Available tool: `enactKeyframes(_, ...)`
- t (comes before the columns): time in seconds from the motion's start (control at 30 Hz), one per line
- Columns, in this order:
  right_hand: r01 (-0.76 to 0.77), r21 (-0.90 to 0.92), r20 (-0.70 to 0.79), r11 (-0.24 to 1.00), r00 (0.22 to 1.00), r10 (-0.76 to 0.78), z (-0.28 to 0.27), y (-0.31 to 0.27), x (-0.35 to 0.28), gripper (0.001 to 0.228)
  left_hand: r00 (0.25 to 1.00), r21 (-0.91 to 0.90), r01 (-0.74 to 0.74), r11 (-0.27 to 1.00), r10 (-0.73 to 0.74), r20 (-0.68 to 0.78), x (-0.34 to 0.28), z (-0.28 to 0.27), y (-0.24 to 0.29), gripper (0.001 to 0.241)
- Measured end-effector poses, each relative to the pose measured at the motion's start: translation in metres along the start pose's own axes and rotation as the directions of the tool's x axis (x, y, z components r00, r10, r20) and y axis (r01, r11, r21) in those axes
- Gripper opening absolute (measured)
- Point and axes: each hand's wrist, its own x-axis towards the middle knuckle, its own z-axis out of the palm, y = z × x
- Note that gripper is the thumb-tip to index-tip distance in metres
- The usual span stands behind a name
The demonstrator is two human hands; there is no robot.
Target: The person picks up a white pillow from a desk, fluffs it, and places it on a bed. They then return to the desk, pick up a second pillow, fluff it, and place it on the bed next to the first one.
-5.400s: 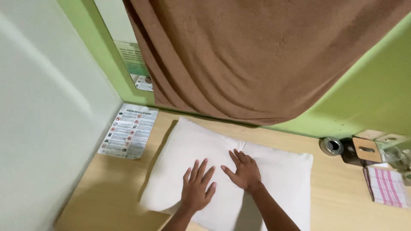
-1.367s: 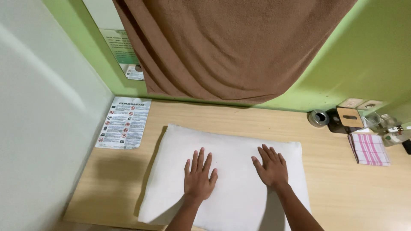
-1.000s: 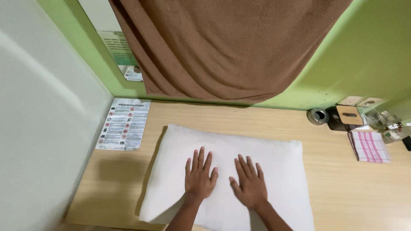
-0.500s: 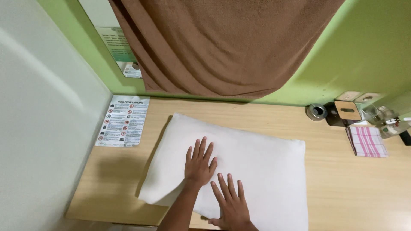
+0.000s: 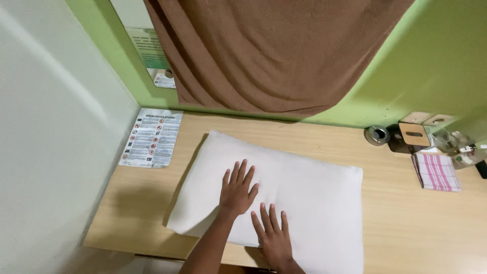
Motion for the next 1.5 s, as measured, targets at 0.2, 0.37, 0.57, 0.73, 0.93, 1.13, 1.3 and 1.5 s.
enactKeyframes(0.2, 0.031, 0.073, -0.006, 0.997, 1.0, -0.03, -0.004, 0.022, 0.004, 0.093, 0.983, -0.135, -0.098, 0.986, 0.117, 0.141, -0.029, -0.022, 0.001, 0.068)
enactKeyframes(0.37, 0.04, 0.049, 0.137, 0.998, 0.99, -0.046, -0.038, 0.037, 0.017, 0.095, 0.962, -0.164, -0.226, 0.96, 0.247, 0.118, -0.068, -0.047, 0.008, 0.066)
enactKeyframes(0.57, 0.019, 0.238, 0.117, 0.971, 0.992, -0.048, -0.049, 0.053, 0.024, 0.097, 0.943, -0.25, -0.169, 0.953, 0.23, 0.24, -0.062, -0.071, 0.024, 0.094)
enactKeyframes(0.73, -0.043, 0.204, 0.154, 0.978, 0.988, 0.011, -0.056, 0.08, 0.047, 0.073, 0.973, -0.157, -0.203, 0.967, 0.216, 0.075, -0.039, -0.026, 0.011, 0.068)
enactKeyframes(0.93, -0.192, 0.166, 0.194, 0.967, 0.968, 0.159, -0.056, 0.114, 0.087, 0.061, 0.99, -0.071, -0.113, 0.991, 0.119, 0.075, 0.026, -0.016, 0.015, 0.063)
enactKeyframes(1.13, -0.308, 0.165, 0.258, 0.937, 0.93, 0.26, -0.054, 0.13, 0.114, 0.064, 0.974, -0.031, 0.014, 0.999, -0.007, 0.224, 0.067, -0.01, 0.02, 0.067)
enactKeyframes(1.3, -0.342, 0.182, 0.285, 0.922, 0.916, 0.284, -0.052, 0.138, 0.134, 0.068, 0.977, -0.035, 0.052, 0.998, -0.044, 0.206, 0.071, 0.0, 0.018, 0.066)
enactKeyframes(1.5, -0.32, 0.138, 0.334, 0.937, 0.906, 0.26, -0.04, 0.152, 0.162, 0.072, 0.999, -0.006, -0.046, 0.999, 0.046, 0.027, 0.059, 0.003, 0.014, 0.061)
